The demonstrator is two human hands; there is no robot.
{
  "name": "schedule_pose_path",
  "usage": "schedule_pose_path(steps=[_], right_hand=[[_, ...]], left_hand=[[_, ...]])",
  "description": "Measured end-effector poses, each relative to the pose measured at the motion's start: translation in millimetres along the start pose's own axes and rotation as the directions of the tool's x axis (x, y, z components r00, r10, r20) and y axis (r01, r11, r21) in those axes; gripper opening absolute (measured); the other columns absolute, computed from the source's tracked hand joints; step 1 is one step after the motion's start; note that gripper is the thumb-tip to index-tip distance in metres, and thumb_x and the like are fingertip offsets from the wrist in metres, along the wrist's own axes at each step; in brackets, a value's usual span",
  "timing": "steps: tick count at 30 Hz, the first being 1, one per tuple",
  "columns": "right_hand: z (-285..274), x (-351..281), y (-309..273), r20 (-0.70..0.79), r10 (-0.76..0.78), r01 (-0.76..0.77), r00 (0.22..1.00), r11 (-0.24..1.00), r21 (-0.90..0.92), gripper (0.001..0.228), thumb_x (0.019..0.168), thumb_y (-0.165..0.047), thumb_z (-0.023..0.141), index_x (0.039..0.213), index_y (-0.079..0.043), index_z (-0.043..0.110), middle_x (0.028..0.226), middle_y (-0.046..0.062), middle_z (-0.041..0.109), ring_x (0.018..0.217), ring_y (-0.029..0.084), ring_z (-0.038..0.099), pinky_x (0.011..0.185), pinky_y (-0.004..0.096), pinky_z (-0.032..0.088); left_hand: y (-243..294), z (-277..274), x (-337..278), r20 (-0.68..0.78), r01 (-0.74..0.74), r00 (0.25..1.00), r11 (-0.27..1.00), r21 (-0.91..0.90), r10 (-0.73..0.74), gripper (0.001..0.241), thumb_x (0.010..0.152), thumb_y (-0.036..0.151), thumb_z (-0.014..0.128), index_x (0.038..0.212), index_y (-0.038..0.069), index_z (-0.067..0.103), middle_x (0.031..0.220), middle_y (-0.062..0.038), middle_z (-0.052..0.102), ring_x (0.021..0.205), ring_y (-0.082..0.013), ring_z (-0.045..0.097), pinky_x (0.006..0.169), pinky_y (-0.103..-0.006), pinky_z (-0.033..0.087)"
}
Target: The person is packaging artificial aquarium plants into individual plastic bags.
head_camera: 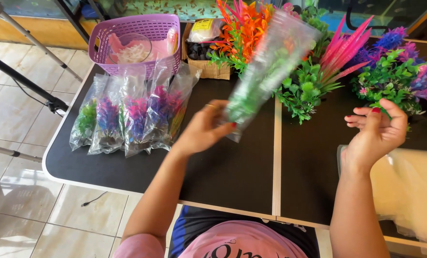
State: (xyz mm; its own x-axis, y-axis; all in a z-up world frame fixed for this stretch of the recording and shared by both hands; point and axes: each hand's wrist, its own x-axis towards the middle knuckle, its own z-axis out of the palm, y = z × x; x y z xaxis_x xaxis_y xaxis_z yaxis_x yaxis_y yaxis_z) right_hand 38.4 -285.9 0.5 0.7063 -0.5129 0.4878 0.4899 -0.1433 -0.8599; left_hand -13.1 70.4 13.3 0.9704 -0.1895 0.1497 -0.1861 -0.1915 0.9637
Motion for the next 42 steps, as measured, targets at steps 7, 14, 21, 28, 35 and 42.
schedule_pose_path(steps=[7,14,21,28,35,42], right_hand=[[3,-7,-2,0.084,-0.003,0.004,0.996,1.000,-0.011,0.025,0.105,0.006,0.045,0.127,-0.001,0.056,0.091,0.022,0.069,0.065,0.026,0.067,0.058,0.029,0.051],[5,-11,-6,0.136,0.001,0.001,0.991,1.000,-0.015,0.023,0.107,0.007,0.046,0.127,0.001,0.056,0.094,0.022,0.069,0.067,0.027,0.067,0.060,0.031,0.053],[7,-13,-8,0.130,0.050,-0.048,0.990,0.999,-0.015,0.024,0.106,0.006,0.048,0.125,-0.004,0.058,0.092,0.018,0.069,0.066,0.024,0.067,0.059,0.028,0.051],[15,-12,2,0.107,0.093,-0.094,0.990,0.996,0.004,0.021,0.103,0.004,0.054,0.120,-0.007,0.060,0.087,0.016,0.070,0.061,0.020,0.066,0.055,0.024,0.050],[16,-16,8,0.261,0.224,-0.197,0.939,0.972,-0.127,0.022,0.097,0.002,0.057,0.115,-0.007,0.066,0.084,0.011,0.072,0.062,0.015,0.070,0.056,0.022,0.054],[11,-16,-11,0.466,0.154,0.086,0.871,0.886,-0.455,0.021,0.098,-0.006,0.063,0.116,-0.006,0.074,0.108,0.009,0.073,0.099,0.021,0.073,0.086,0.032,0.062]], left_hand=[[-9,-117,-92,-0.674,-0.119,0.739,0.983,-0.140,-0.006,0.049,0.099,0.006,0.060,0.140,0.010,0.032,0.117,-0.027,0.068,0.087,-0.0274,0.069,0.076,-0.0410,0.062],[-35,-179,-143,-0.887,0.558,0.438,0.818,0.140,-0.147,0.037,0.094,0.026,0.053,0.126,0.008,0.056,0.094,-0.006,0.070,0.090,-0.0223,0.063,0.080,-0.0393,0.047],[-57,-186,-129,-0.797,0.635,0.601,0.637,0.436,-0.054,0.050,0.098,0.035,0.055,0.132,0.001,0.066,0.131,-0.020,0.058,0.127,-0.0378,0.048,0.106,-0.0554,0.033],[-58,-167,-114,-0.654,0.581,0.563,0.321,0.748,0.505,0.051,0.100,0.021,0.077,0.143,0.006,0.055,0.126,-0.023,0.052,0.109,-0.0474,0.053,0.080,-0.0597,0.034],[-75,-165,-106,-0.684,0.565,0.703,0.432,0.703,0.193,0.054,0.117,0.036,0.048,0.156,-0.001,0.053,0.145,-0.037,0.056,0.137,-0.0540,0.042,0.103,-0.0744,-0.003],[-6,-102,-58,-0.423,0.168,0.687,0.438,0.883,0.590,0.042,0.107,0.000,0.076,0.142,-0.015,0.058,0.147,-0.036,0.052,0.138,-0.0541,0.044,0.106,-0.0760,0.019]])
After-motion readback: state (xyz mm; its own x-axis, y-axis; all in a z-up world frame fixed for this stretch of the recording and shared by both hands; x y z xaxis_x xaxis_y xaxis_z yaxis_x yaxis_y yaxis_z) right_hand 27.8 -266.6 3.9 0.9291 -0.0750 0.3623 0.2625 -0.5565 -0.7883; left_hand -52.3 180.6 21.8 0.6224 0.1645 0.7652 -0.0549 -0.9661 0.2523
